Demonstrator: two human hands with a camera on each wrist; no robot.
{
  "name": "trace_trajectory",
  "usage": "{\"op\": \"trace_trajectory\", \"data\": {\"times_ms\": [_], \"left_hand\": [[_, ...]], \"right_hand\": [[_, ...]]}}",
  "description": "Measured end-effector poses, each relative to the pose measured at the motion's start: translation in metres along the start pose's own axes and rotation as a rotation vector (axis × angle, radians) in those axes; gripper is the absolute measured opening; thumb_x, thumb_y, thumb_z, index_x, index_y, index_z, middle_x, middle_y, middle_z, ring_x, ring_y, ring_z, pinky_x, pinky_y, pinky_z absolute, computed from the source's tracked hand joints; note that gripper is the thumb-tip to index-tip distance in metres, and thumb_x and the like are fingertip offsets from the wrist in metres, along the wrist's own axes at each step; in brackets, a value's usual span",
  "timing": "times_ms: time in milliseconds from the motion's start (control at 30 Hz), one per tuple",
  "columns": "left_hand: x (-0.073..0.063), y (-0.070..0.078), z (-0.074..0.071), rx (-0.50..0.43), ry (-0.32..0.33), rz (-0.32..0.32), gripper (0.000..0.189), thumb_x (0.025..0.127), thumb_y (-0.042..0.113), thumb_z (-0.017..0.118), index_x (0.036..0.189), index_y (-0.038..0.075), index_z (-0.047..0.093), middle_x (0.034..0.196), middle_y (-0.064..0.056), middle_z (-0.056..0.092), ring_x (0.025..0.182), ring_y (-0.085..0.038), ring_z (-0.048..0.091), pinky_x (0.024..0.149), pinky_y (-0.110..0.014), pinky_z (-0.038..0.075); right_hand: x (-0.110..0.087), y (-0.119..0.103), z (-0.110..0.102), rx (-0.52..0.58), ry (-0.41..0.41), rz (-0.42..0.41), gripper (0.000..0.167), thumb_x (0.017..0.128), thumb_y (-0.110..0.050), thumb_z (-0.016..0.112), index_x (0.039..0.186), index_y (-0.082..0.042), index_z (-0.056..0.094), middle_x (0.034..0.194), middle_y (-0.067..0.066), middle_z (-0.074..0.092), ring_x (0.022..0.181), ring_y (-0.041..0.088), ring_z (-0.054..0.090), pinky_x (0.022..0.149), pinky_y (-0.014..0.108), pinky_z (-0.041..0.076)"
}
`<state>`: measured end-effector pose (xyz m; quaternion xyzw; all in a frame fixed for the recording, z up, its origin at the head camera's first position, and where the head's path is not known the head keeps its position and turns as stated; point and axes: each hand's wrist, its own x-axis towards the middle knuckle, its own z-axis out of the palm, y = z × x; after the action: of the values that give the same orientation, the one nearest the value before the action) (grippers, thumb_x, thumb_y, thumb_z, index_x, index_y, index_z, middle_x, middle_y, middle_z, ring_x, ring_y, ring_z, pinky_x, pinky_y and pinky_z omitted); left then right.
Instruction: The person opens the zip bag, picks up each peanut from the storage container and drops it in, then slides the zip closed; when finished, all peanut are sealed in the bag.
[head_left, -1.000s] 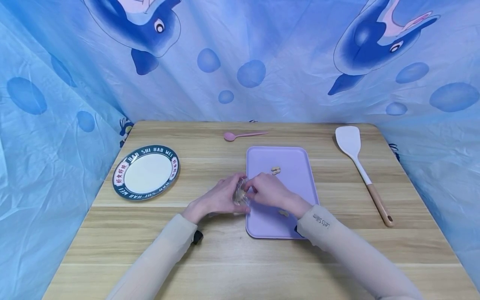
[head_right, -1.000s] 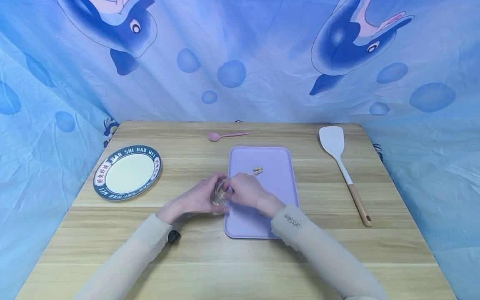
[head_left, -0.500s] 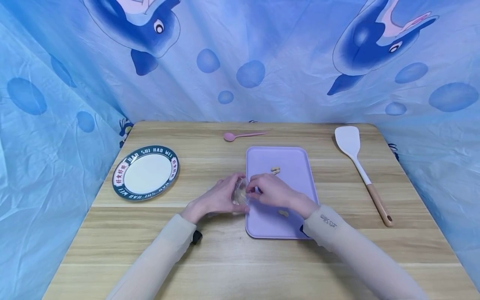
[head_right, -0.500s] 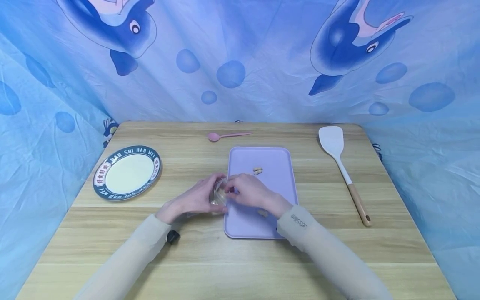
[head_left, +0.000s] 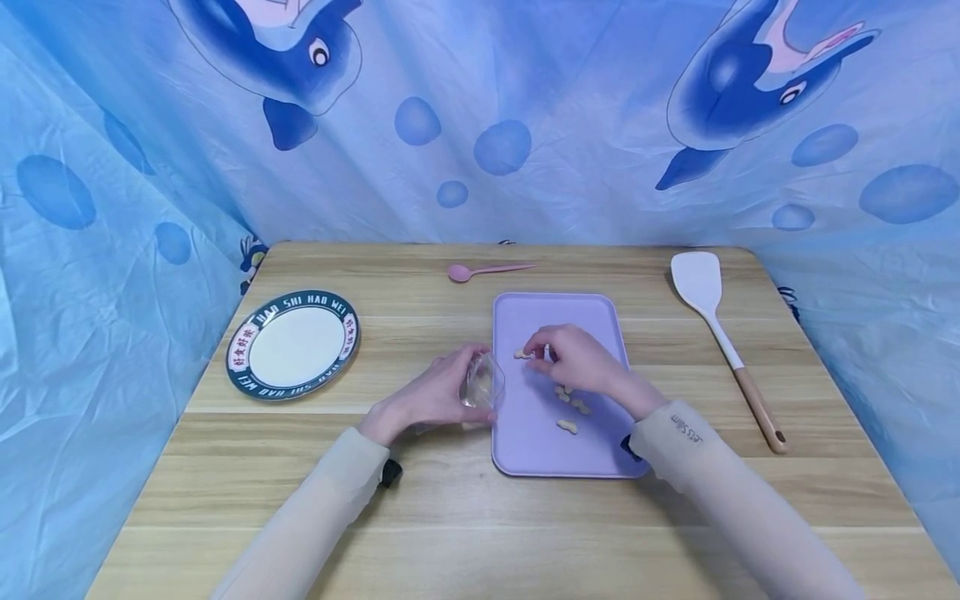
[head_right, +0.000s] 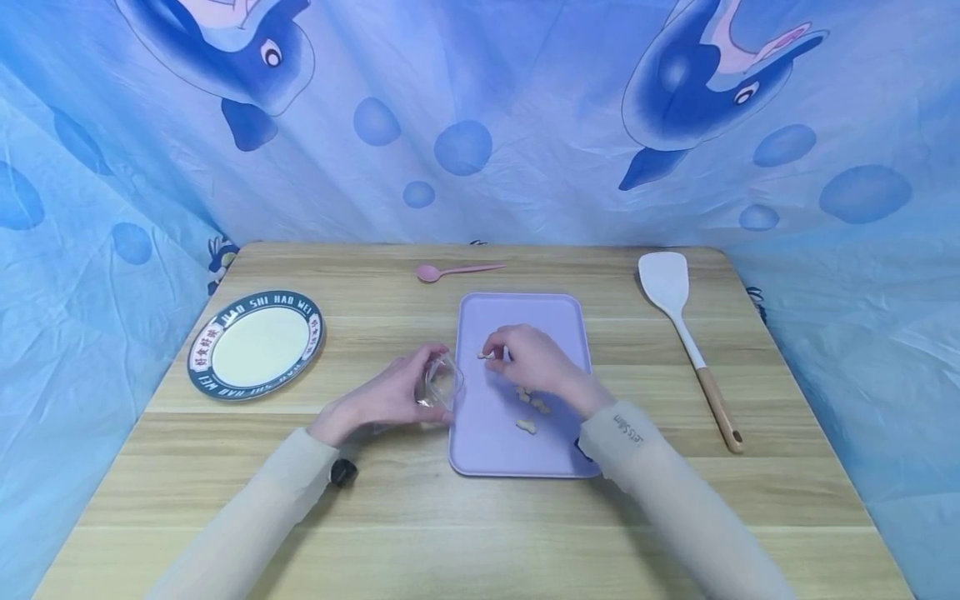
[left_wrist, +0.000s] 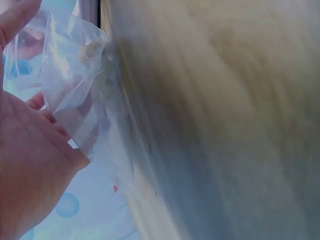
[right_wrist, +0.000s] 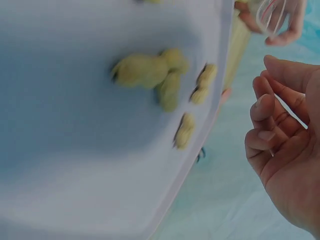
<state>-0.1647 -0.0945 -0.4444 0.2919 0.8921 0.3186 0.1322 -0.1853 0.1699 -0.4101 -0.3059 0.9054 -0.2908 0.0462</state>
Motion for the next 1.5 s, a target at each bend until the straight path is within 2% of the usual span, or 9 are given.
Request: {"op": "trace_trajectory", "data": {"times_ms": [200, 533, 733, 1000, 1300, 1500], "left_hand": [[0.0, -0.002, -0.001, -0.017, 0.009, -0.001, 0.104, 0.07, 0.05, 0.087, 0.151, 0.012, 0.033, 0.142, -0.009, 0.051, 0.131, -0.024, 0.046, 0.113, -0.048, 0.029], [0.0, -0.003, -0.001, -0.002, 0.006, 0.011, 0.104, 0.07, 0.05, 0.088, 0.15, 0.014, 0.033, 0.14, -0.006, 0.052, 0.13, -0.023, 0.046, 0.113, -0.047, 0.03], [-0.001, -0.002, 0.0, -0.006, 0.002, 0.022, 0.102, 0.069, 0.048, 0.089, 0.149, 0.015, 0.034, 0.137, -0.006, 0.054, 0.129, -0.022, 0.048, 0.113, -0.046, 0.029], [-0.002, 0.0, 0.001, -0.01, -0.009, -0.003, 0.1, 0.07, 0.044, 0.089, 0.148, 0.017, 0.033, 0.137, -0.006, 0.054, 0.128, -0.023, 0.048, 0.113, -0.046, 0.03], [-0.001, -0.001, 0.003, 0.008, -0.005, 0.01, 0.101, 0.07, 0.048, 0.088, 0.148, 0.015, 0.033, 0.132, -0.005, 0.056, 0.126, -0.022, 0.049, 0.113, -0.046, 0.029], [0.0, -0.002, 0.004, 0.01, -0.008, 0.003, 0.101, 0.07, 0.047, 0.089, 0.148, 0.015, 0.034, 0.131, -0.004, 0.058, 0.125, -0.022, 0.05, 0.113, -0.045, 0.028]], "right_hand": [[-0.001, 0.017, -0.004, 0.003, 0.028, 0.064, 0.012, 0.088, -0.006, 0.074, 0.1, -0.003, 0.074, 0.081, -0.003, 0.064, 0.064, 0.012, 0.053, 0.062, 0.031, 0.047], [0.002, 0.039, 0.003, 0.005, 0.05, 0.096, 0.014, 0.085, -0.005, 0.076, 0.099, -0.002, 0.074, 0.08, 0.0, 0.066, 0.07, 0.013, 0.056, 0.069, 0.033, 0.049], [0.009, 0.04, 0.011, -0.034, 0.031, 0.09, 0.016, 0.084, -0.008, 0.078, 0.1, -0.005, 0.074, 0.08, -0.002, 0.064, 0.073, 0.014, 0.057, 0.071, 0.035, 0.049], [0.012, 0.04, 0.017, -0.06, 0.023, 0.147, 0.016, 0.085, -0.012, 0.078, 0.099, -0.006, 0.073, 0.08, -0.002, 0.063, 0.075, 0.016, 0.058, 0.072, 0.037, 0.05], [0.013, 0.042, 0.02, -0.096, 0.03, 0.195, 0.015, 0.087, -0.015, 0.076, 0.1, -0.006, 0.075, 0.087, 0.001, 0.068, 0.08, 0.017, 0.062, 0.076, 0.038, 0.052], [0.014, 0.041, 0.021, -0.108, 0.031, 0.21, 0.013, 0.088, -0.016, 0.076, 0.097, -0.007, 0.075, 0.082, -0.001, 0.066, 0.076, 0.016, 0.06, 0.073, 0.037, 0.05]]}}
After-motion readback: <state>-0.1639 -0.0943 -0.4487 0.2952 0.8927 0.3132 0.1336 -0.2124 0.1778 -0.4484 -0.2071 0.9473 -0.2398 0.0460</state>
